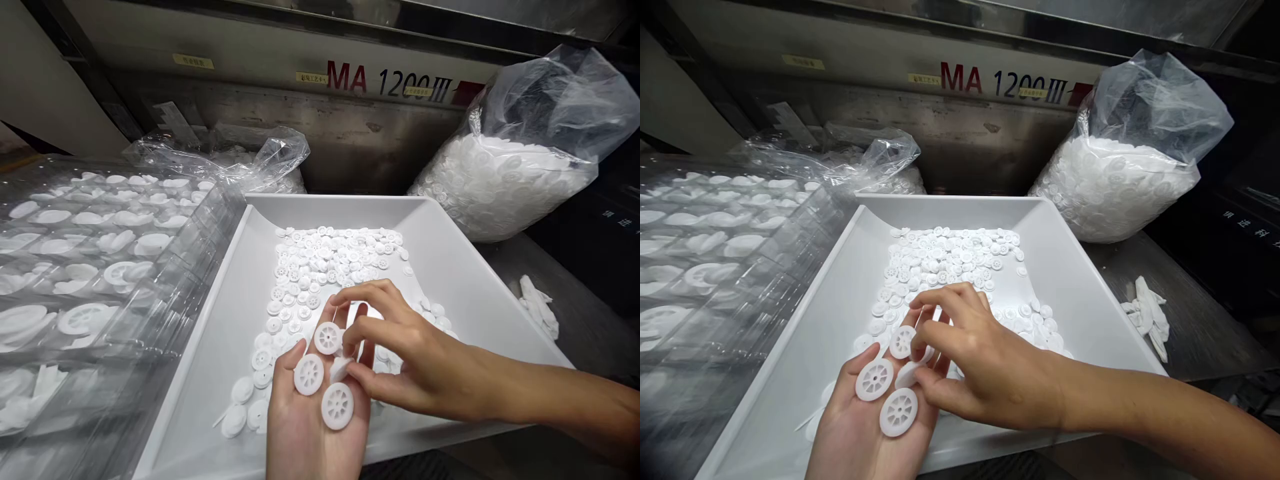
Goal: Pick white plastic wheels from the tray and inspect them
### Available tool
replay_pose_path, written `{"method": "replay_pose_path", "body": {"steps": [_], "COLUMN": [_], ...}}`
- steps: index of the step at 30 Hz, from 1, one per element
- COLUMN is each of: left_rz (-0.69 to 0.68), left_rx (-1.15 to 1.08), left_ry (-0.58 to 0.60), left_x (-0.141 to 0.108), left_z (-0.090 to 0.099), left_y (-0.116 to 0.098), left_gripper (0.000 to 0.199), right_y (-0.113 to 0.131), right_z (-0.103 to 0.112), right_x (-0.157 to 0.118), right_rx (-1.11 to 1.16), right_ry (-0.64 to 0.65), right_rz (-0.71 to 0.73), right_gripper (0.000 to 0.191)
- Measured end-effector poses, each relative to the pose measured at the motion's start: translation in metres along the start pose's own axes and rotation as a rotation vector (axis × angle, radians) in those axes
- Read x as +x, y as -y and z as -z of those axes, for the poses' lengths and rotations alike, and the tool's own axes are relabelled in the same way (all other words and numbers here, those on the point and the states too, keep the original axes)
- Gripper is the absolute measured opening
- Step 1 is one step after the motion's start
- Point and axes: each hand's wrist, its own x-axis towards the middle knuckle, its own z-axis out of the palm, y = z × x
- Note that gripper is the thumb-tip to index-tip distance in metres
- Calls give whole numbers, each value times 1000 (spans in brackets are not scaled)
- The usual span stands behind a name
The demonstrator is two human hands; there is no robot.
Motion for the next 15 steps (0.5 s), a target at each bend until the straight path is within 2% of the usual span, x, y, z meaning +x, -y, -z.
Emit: {"method": "replay_pose_path", "body": {"steps": [3,8,11,15], "left_rz": [-50,-118,-141,-118], "left_rx": [-28,-38,-13,-12], "left_ry": [81,171,182,220], "left_x": [-4,-10,-10,-6], "left_z": [1,-6,-9,-5], "left_y": [3,6,8,6], "left_gripper": [49,59,60,53], "right_y": [0,-14,-25,-32], "right_z": [5,8,5,-2], "right_x": [0,6,10,13], "right_rx": [123,197,236,254], "right_ry": [1,-164,-129,-99], "right_rz": [-69,-205,-302,-339], "right_gripper": [11,11,8,6]}}
